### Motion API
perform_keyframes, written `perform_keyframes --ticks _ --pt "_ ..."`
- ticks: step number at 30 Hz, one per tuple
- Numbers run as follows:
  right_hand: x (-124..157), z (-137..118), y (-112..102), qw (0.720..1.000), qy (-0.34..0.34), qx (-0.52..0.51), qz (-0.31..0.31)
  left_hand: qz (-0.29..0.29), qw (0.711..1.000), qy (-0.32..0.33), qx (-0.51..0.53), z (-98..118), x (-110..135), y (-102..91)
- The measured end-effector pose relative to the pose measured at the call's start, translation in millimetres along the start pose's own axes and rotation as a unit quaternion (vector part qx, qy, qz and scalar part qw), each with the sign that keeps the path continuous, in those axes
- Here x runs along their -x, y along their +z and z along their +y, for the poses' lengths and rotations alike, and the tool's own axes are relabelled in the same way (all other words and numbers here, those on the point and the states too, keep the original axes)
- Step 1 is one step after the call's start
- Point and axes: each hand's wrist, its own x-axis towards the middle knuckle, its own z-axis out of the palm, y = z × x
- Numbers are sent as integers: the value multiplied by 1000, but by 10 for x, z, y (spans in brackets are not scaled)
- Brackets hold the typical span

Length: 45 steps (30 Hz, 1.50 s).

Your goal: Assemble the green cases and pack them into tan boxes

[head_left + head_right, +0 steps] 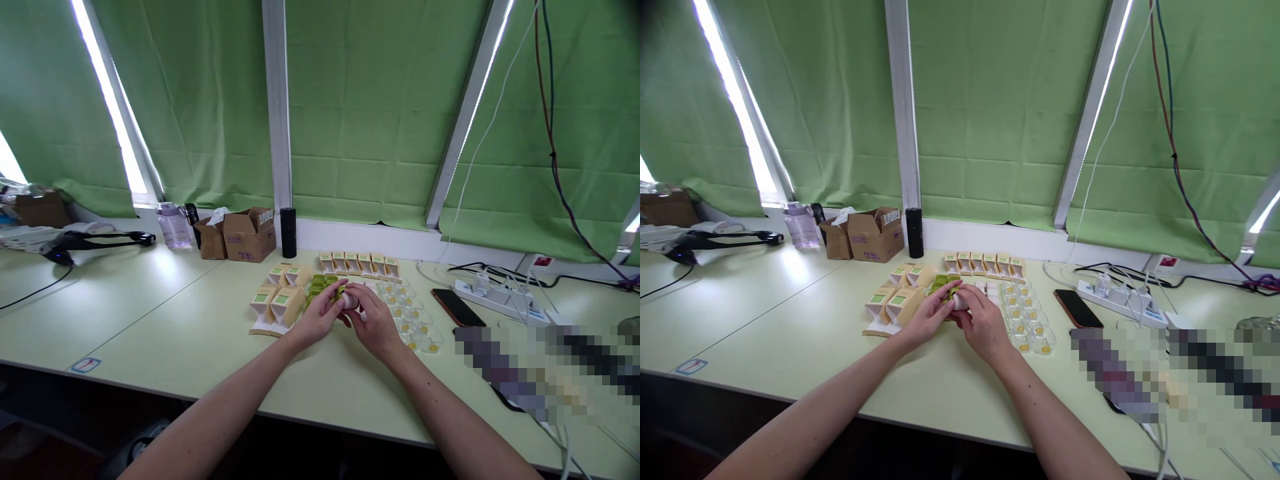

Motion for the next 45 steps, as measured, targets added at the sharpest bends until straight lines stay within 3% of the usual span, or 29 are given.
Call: perform_keyframes --ticks 7,14,27,45 --pt "16 12 5 999 -22 35 13 -5 1000 -3 -2 -22 13 -45" --pt "-2 -17 3 998 -51 30 36 17 995 31 -89 -55 20 -33" --pt "-17 -58 -7 997 -58 20 42 25 995 62 -77 0 59 108" --pt "-35 -98 -5 996 -76 16 48 74 990 83 -90 -146 14 125"
